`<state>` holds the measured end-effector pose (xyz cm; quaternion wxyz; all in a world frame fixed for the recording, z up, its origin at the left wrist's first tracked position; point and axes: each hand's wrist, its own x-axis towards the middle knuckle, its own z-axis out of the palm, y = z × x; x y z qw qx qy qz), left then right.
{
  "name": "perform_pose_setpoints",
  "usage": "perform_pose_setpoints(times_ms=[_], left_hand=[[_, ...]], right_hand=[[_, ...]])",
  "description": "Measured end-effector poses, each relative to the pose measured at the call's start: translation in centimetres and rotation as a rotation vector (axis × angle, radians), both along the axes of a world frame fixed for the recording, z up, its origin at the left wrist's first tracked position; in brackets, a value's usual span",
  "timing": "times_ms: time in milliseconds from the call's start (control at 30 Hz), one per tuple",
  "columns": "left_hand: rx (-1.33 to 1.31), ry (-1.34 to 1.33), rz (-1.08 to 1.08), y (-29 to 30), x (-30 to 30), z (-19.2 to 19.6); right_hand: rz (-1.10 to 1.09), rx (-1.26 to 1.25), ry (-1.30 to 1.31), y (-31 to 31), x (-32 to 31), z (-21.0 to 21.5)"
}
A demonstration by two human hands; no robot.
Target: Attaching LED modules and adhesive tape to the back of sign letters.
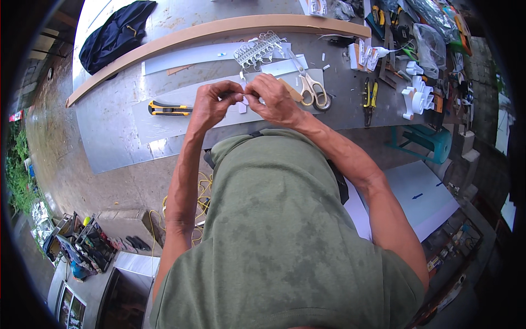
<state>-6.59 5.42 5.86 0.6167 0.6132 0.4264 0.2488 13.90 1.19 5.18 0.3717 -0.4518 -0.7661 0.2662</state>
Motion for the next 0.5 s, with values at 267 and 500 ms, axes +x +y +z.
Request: perform_pose_setpoints(times_ms=[267, 500], left_hand=[[0.129, 0.355, 0.132, 0.1, -2.4, -4.8], [0.709, 0.647, 0.067, -0.9, -1.1, -2.8]], right_hand=[[-0.75, -0.248, -0.092, -2.9, 8.2, 1.6], [-1.024, -0.71, -0.142, -10.7, 13.7, -2.6]])
